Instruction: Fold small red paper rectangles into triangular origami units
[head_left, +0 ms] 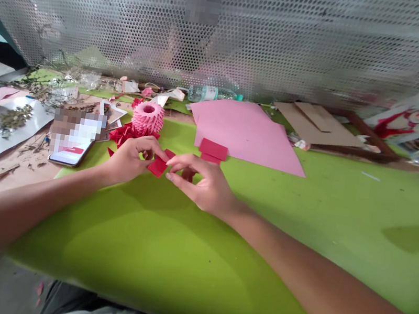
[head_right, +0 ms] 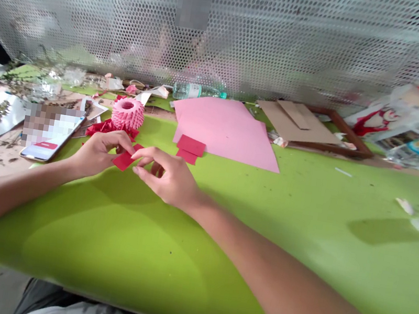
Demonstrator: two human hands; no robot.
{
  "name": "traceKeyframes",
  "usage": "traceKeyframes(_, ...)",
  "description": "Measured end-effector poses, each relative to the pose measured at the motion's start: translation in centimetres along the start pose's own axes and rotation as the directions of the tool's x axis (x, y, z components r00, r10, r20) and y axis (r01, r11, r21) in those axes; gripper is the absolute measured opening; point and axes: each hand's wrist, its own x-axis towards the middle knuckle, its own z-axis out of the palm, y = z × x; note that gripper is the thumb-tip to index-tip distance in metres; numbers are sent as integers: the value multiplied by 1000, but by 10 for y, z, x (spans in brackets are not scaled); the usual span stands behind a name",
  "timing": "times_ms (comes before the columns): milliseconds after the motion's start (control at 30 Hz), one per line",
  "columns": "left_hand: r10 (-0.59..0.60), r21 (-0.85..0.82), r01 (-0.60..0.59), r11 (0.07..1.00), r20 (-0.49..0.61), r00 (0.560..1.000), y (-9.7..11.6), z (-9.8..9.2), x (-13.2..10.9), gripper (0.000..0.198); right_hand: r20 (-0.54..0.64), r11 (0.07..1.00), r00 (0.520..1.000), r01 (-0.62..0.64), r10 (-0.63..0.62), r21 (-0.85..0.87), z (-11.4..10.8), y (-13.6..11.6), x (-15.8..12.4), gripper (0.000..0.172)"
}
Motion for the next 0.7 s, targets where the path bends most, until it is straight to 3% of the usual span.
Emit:
traceKeyframes(300,-23,9,23,1000,85,996,6,2,-1,2,30,932,961,273,-274,-237,-1,-2,0,10)
traceKeyframes(533,-24,-4,25,1000,115,993,8,2,-2,7,33,870,933,346,-358,-352,-6,0,2,13)
traceKeyframes(700,-121,-31,125,992,106,987,8,2,-1,23,47,818,899,417,-436,-395,-11,-7,2,13)
